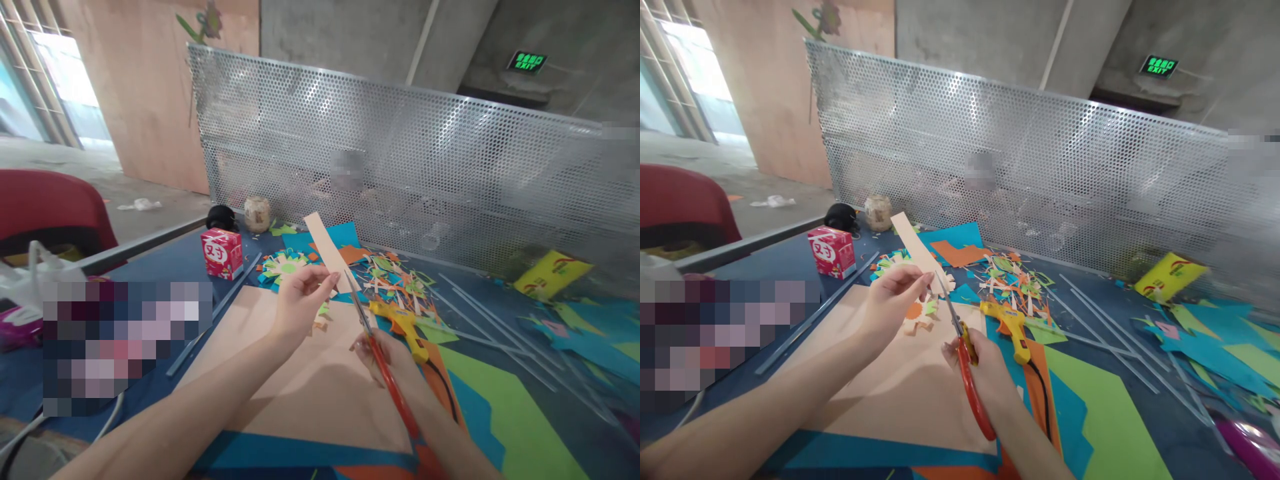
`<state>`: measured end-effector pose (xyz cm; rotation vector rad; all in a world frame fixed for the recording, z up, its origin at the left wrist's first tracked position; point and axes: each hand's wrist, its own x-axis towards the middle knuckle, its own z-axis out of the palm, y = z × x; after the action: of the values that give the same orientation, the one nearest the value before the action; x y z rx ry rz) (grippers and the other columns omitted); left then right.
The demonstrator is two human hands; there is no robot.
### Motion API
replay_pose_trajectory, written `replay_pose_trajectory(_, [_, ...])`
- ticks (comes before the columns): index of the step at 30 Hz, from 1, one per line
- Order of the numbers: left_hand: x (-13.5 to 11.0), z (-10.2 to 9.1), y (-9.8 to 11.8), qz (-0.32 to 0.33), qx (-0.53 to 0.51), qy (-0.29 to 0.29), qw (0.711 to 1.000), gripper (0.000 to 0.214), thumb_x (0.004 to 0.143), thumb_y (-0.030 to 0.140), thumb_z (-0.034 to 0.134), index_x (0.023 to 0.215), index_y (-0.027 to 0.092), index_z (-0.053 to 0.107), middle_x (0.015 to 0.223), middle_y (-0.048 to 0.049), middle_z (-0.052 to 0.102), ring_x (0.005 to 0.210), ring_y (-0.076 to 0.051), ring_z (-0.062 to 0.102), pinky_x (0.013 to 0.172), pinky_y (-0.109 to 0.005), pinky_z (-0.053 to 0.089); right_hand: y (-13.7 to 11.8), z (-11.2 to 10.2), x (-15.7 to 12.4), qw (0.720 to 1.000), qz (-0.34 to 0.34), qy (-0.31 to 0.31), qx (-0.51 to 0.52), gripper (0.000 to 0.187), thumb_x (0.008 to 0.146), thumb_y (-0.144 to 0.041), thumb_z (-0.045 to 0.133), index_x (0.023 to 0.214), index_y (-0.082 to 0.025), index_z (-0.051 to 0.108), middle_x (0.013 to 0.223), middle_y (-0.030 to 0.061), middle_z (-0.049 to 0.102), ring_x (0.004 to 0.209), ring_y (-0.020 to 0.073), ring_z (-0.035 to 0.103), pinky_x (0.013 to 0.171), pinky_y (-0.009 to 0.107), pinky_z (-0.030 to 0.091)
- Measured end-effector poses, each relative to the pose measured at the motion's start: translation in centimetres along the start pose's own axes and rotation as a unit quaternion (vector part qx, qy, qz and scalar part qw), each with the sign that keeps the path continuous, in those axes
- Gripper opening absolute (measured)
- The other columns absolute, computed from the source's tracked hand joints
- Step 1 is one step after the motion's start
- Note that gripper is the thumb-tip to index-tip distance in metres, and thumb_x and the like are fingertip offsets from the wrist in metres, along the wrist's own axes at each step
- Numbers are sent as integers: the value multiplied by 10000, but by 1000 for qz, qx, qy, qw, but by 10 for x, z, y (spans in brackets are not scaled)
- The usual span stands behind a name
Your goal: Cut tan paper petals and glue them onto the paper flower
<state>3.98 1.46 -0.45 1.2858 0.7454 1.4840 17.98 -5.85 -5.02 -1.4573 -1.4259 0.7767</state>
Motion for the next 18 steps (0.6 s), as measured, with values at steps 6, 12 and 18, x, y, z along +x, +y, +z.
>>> replay_pose_trajectory(6, [-1, 1, 3, -6, 5, 4, 1000, 121, 650, 239, 644, 610, 164, 558, 523, 40, 542, 460, -58, 491, 455, -175, 391, 4, -1, 1, 999, 11, -28, -45, 303, 704, -470, 523, 619, -182, 484, 566, -22, 472, 503, 114, 438, 462, 228, 363])
replay_pose_trajectory(12, [-1, 1, 2, 2, 8, 3, 1000, 119, 647, 236, 645, 608, 163, 559, 547, 38, 546, 462, -51, 487, 458, -172, 389, 7, -1, 0, 999, 12, -22, -30, 255, 682, -428, 572, 634, -181, 527, 538, -28, 487, 475, 114, 435, 429, 225, 336])
replay_pose_trajectory(18, [-2, 1, 3, -1, 9, 5, 1000, 127, 645, 249, 648, 611, 165, 559, 540, 38, 545, 463, -59, 491, 459, -180, 391, 12, -3, 2, 996, -3, -26, -80, 257, 699, -420, 556, 626, -176, 524, 554, -7, 511, 521, 134, 473, 438, 229, 350])
